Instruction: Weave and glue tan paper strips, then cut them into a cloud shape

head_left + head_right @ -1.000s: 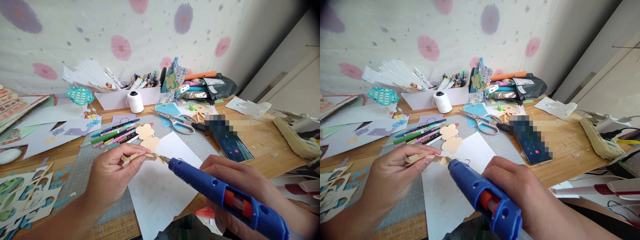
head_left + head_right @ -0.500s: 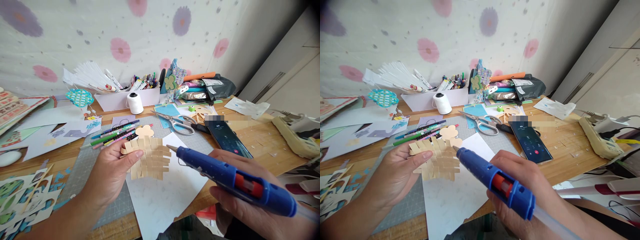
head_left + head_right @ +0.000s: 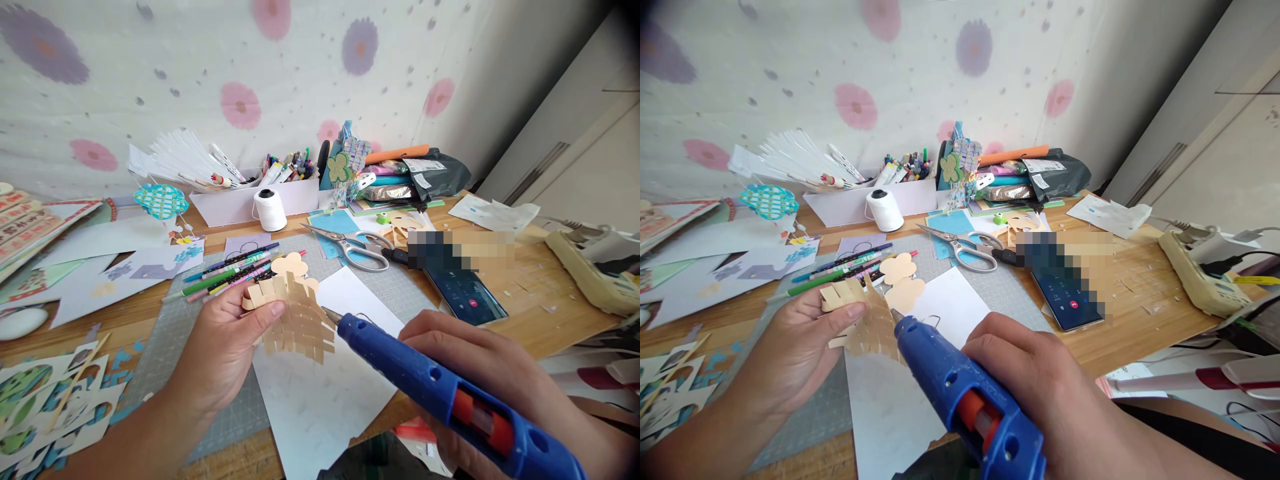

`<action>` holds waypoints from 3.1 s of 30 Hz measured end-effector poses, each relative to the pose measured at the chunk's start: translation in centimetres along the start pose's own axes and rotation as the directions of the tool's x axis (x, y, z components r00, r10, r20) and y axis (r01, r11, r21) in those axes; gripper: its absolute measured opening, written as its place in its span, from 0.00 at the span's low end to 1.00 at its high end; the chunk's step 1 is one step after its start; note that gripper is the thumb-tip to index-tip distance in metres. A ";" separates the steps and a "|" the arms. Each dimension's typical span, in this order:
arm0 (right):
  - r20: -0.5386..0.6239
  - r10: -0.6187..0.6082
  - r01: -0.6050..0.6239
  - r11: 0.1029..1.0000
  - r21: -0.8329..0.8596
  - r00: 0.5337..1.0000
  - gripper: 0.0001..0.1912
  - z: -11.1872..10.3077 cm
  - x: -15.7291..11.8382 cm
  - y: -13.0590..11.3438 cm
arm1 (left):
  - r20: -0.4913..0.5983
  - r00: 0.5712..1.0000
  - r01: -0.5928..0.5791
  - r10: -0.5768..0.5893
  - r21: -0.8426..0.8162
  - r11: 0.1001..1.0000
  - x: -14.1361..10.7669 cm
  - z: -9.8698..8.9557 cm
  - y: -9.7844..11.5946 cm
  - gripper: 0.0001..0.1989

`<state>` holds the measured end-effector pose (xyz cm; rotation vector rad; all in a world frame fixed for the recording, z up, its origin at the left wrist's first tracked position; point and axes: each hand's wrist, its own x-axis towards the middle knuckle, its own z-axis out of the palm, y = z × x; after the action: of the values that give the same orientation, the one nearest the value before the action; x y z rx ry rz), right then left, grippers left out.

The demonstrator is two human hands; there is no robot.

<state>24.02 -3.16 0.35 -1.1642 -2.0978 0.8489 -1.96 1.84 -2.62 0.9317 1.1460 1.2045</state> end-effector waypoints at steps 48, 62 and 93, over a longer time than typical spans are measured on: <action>0.123 0.042 -0.039 0.999 -0.032 0.992 0.04 -1.1 0.7 0.3 | 0.061 0.992 0.121 -0.112 -0.152 0.981 0.8 -0.3 -0.1 0.09; -0.138 0.474 -0.274 0.696 0.664 0.869 0.23 4.6 2.3 2.6 | 0.219 0.970 0.155 -0.103 -0.233 0.960 -0.9 1.5 -0.5 0.18; -0.290 0.566 -0.304 0.728 0.614 0.772 0.21 5.6 3.9 1.4 | 0.227 0.960 0.188 -0.165 -0.086 0.978 -1.2 1.4 -0.9 0.10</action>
<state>18.80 -0.59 -3.49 -1.3989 -1.0780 1.1484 -0.39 0.55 -3.04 0.8396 0.9576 0.9820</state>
